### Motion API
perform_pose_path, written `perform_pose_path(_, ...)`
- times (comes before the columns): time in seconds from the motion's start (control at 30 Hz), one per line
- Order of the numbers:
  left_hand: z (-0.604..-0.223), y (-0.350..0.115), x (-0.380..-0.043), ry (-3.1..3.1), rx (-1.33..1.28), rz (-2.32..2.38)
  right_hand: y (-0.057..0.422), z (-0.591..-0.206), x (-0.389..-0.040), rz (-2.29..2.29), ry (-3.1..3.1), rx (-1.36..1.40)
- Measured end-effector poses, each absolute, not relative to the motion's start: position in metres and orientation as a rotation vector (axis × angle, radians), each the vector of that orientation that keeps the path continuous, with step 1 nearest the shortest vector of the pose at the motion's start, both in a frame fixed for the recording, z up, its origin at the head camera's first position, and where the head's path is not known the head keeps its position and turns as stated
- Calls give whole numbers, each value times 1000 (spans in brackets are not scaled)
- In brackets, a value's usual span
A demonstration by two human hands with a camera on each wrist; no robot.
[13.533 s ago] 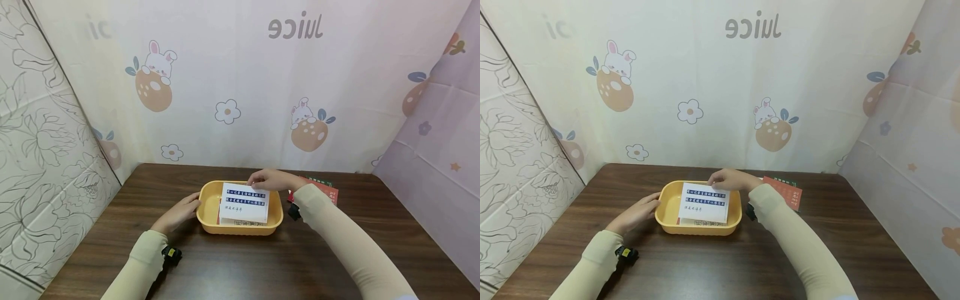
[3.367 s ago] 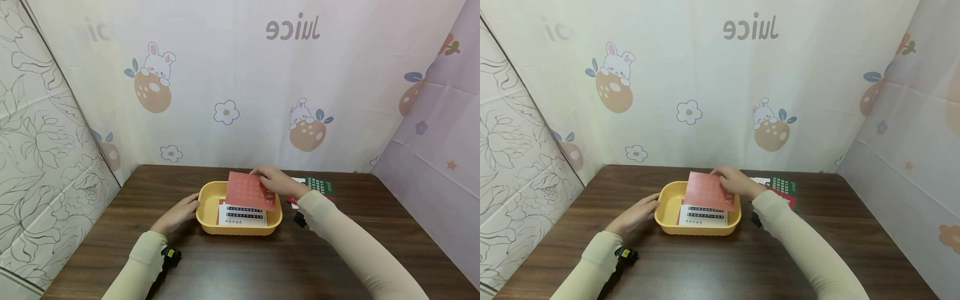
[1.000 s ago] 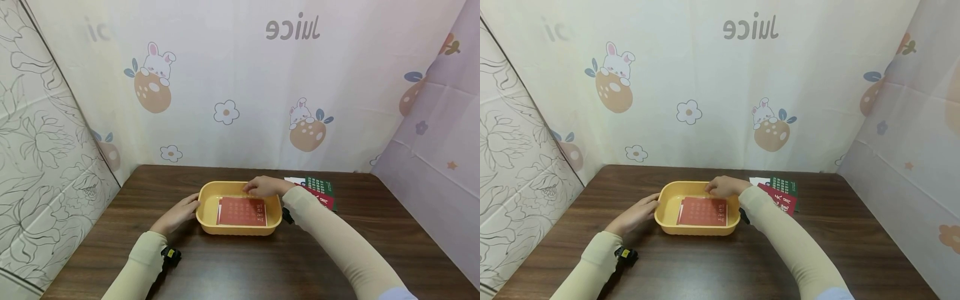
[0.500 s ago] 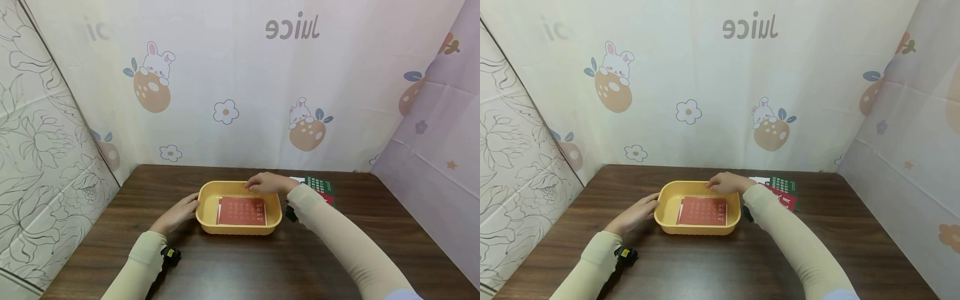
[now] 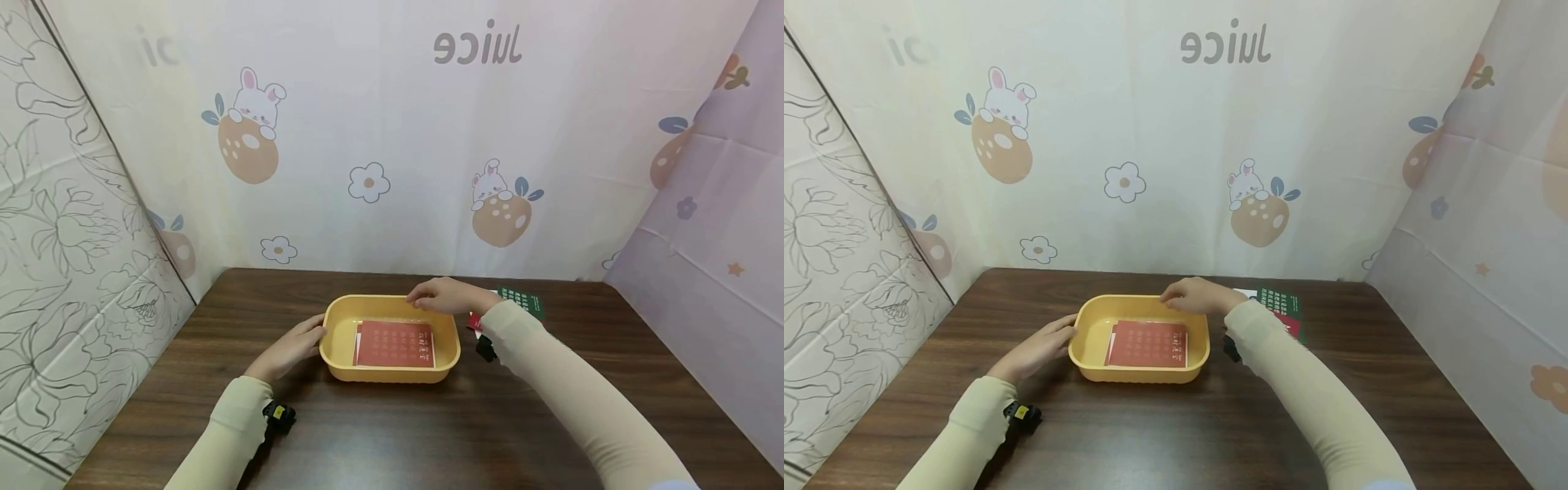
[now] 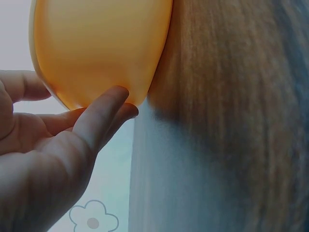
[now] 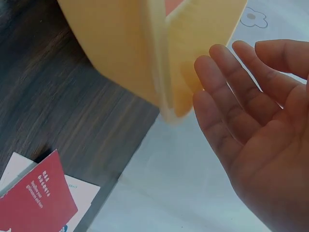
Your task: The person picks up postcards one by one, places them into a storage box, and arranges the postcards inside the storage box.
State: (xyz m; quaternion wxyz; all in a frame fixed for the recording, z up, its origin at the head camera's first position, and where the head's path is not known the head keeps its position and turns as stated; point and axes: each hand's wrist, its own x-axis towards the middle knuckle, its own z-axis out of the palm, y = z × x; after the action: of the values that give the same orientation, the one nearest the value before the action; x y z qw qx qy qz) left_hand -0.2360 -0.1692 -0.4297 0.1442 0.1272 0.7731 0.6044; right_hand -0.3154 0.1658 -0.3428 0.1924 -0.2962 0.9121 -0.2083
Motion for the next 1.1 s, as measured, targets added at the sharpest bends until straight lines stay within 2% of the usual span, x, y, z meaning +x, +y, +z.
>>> perform_pose_path(0.43, -427, -169, -235, 2236, 355, 1737, 200, -345, -309, -608, 2646, -881)
perform_pose_path(1.1, -429, -169, -236, 2228, 350, 1748, 277, -353, -315, -607, 2772, -701)
